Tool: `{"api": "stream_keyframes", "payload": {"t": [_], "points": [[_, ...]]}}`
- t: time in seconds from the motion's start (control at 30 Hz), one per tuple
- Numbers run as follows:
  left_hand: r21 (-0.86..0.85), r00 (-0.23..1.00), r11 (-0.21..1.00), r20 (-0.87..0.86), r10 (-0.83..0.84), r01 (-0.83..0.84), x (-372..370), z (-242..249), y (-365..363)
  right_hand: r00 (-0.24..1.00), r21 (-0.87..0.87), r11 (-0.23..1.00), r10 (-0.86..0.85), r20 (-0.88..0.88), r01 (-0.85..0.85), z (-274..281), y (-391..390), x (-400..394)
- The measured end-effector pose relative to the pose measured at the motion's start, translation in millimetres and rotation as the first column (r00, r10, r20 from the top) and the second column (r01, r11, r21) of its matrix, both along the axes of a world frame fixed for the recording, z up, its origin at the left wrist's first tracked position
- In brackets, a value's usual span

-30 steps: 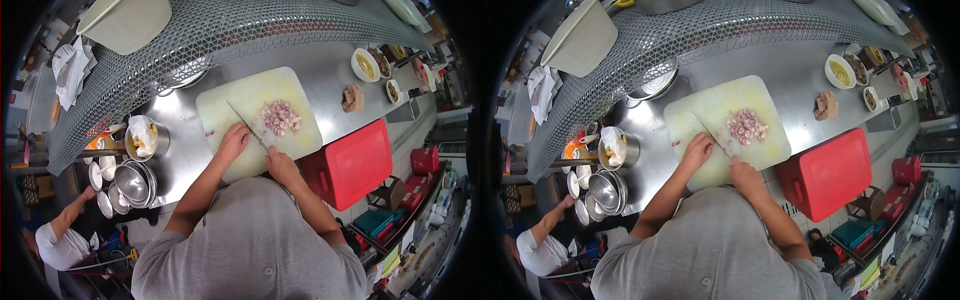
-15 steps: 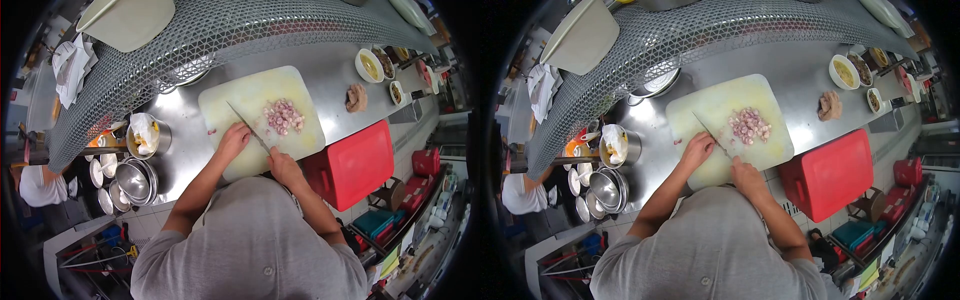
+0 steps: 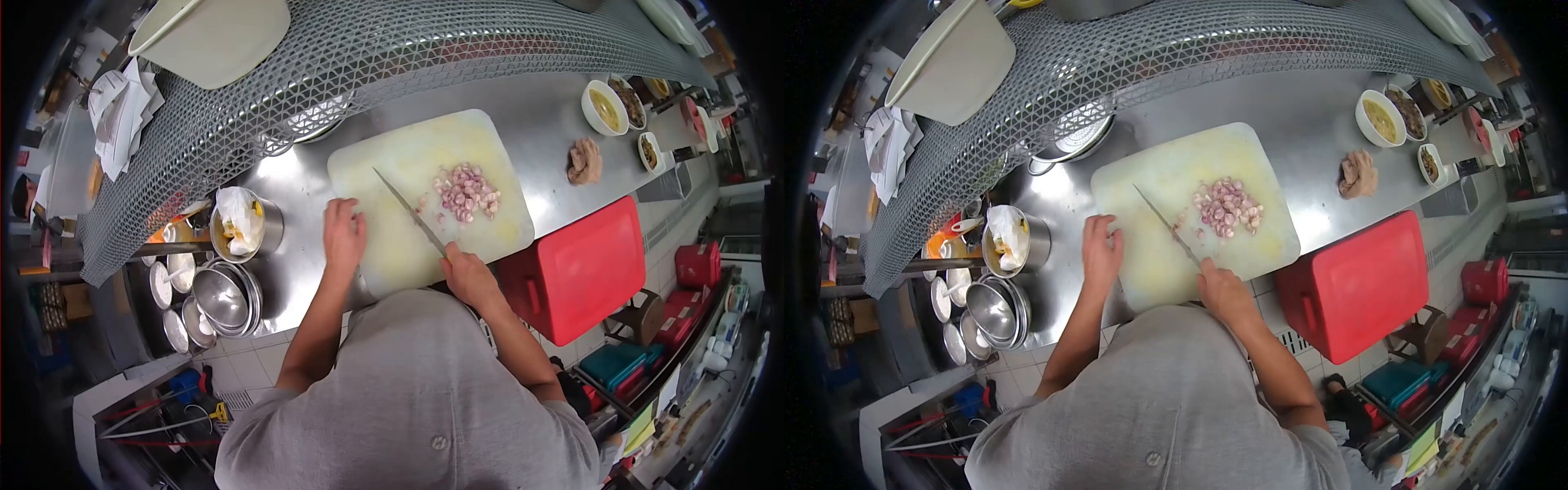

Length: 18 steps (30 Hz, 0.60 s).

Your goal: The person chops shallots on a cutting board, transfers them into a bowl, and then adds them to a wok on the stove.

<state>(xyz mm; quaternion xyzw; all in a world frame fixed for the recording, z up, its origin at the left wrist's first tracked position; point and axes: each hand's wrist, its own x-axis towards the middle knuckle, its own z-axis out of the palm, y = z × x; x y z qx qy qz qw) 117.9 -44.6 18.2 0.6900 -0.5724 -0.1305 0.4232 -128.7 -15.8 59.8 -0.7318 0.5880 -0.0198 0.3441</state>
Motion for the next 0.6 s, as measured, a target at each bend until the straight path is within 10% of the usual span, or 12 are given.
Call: {"api": "stream_keyframes", "payload": {"t": [0.27,0.37,0.6], "points": [[-0.007,0.975,0.975,0.015,-0.223,0.223,-5.3,-38.5,-12.3,0.990,-0.014,0.999,-0.042,0.132,0.044,-19.4,-3.0,-10.5],[-0.019,0.827,0.832,-0.099,-0.554,0.555,-34.2,-34.7,-18.4,0.990,-0.026,0.996,-0.086,0.111,0.089,-20.4,-4.5,-4.6],[0.008,0.834,0.842,-0.144,-0.533,0.539,-43.0,-32.2,-9.5,0.999,-0.088,0.995,-0.046,0.027,0.048,-10.2,-0.8,-1.9]]}}
